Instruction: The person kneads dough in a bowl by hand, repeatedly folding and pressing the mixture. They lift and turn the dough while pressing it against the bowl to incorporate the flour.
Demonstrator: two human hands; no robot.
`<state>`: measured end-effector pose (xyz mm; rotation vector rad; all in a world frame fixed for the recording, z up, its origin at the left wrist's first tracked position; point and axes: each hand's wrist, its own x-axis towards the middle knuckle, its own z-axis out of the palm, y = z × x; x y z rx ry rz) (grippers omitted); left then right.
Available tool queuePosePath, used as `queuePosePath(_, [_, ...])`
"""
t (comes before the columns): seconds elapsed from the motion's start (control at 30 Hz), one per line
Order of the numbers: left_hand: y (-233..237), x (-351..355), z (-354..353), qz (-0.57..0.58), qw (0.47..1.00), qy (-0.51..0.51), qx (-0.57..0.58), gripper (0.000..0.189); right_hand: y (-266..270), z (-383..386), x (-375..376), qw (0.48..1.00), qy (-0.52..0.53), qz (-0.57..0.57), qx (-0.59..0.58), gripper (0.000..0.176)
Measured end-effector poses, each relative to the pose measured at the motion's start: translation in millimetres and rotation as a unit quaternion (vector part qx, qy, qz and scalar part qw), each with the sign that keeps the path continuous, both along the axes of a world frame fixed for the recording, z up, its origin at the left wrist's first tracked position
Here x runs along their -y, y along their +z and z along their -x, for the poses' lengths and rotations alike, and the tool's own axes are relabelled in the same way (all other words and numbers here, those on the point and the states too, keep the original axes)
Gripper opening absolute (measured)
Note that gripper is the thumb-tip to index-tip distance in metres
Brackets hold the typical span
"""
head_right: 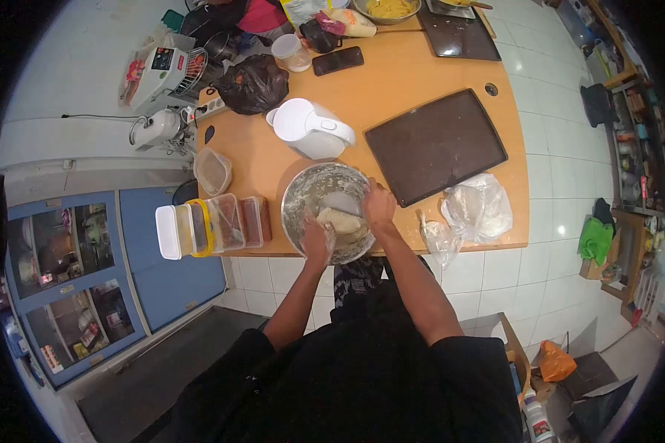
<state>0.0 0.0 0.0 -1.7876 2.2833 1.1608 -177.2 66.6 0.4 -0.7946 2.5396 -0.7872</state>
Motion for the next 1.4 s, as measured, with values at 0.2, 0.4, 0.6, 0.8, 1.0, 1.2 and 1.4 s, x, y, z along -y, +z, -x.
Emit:
queuePosePath(0.2, [-48,-2,51,0.494,0.804,-0.27,0.195,0.047,-5,-4,-7,1.0,-0.019,0.022,-0.006,0.016])
queuePosePath(0.4, [-111,20,51,0.39,0.874,-0.28,-0.077,0.026,-11,-4,-5,0.998,-0.039,0.052,-0.024,0.016])
queuePosePath(0.6, [-81,44,101,0.114,0.993,-0.003,-0.021,0.02,-10,-5,-2,0.996,-0.038,0.078,-0.034,0.015])
queuePosePath(0.8, [-82,25,97,-0.07,0.812,0.274,-0.51,0.031,-8,-3,-2,0.999,-0.035,0.029,-0.008,0.014])
queuePosePath(1.0, [-15,-7,45,0.128,0.968,-0.112,-0.185,0.083,0,-2,-6,0.999,-0.036,0.021,-0.01,0.013])
queuePosePath(1.2, [23,-43,1,0.133,0.985,-0.095,0.059,0.08,-6,-7,-7,0.998,-0.056,0.007,-0.021,0.014])
queuePosePath(1.4, [19,-34,-31,0.167,0.945,-0.283,-0.007,0.069,-8,-6,-11,0.999,-0.035,0.002,-0.016,0.015])
